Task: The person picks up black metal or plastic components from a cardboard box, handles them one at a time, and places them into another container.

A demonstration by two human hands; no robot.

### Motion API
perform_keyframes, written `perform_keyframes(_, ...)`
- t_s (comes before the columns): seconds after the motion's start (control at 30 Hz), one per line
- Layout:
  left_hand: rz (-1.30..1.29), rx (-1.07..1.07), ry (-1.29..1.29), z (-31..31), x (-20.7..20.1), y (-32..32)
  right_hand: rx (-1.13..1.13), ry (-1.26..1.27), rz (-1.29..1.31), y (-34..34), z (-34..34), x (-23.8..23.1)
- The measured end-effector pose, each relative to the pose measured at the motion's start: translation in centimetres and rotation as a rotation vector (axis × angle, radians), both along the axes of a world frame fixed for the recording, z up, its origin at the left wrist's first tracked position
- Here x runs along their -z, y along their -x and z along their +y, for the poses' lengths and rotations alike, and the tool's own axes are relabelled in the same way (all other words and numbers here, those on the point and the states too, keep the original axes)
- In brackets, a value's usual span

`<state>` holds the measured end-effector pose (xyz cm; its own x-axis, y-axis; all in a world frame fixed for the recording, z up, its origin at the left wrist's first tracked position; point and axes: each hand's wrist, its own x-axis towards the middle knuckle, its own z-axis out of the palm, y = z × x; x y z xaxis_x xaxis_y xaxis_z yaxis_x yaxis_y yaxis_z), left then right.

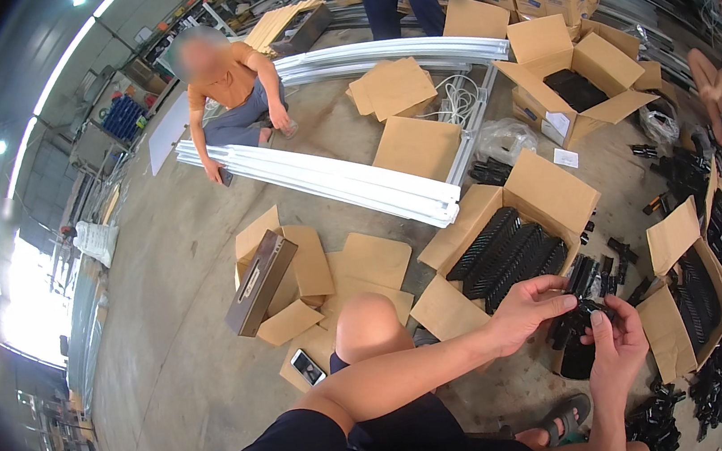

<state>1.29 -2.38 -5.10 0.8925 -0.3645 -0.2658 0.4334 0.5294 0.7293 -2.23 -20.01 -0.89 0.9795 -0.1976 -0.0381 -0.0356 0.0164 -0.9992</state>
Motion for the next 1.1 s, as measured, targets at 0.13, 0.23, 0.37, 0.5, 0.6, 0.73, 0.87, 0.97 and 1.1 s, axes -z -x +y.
perform_keyframes(0.13, -0.026, -0.033, 0.011, -0.1, -0.2, -0.2, -0.021, 0.002, 0.005, -0.3, -0.2, 0.0)
perform_keyframes(0.23, -0.032, -0.014, 0.0, 0.1, 0.1, -0.5, -0.028, -0.006, -0.009, -0.5, -0.2, 0.2)
perform_keyframes(0.37, -0.035, -0.004, 0.009, 0.0, 0.4, -0.8, -0.036, -0.004, -0.009, -0.6, 0.0, 0.3)
perform_keyframes(0.5, -0.028, 0.002, 0.076, 0.1, -0.1, -0.6, -0.032, -0.01, -0.004, -0.5, 0.2, 0.3)
perform_keyframes(0.6, -0.004, 0.033, 0.119, 0.2, -0.6, -0.7, -0.023, -0.029, -0.018, -0.5, 0.0, 0.0)
perform_keyframes(0.73, 0.035, 0.027, 0.164, 0.4, -1.2, -0.4, -0.017, -0.043, 0.006, -0.5, -0.3, 0.0)
perform_keyframes(0.87, -0.026, -0.012, 0.145, 0.6, -0.6, -0.7, 0.002, -0.102, 0.048, -0.6, -0.1, -0.1)
perform_keyframes(0.97, 0.017, -0.014, 0.113, 0.6, -0.7, -0.8, -0.007, -0.152, 0.075, -0.6, -0.2, -0.1)
perform_keyframes(1.1, 0.066, -0.008, 0.055, 1.1, -1.2, -0.7, -0.078, -0.207, 0.128, -0.9, -0.8, 0.7)
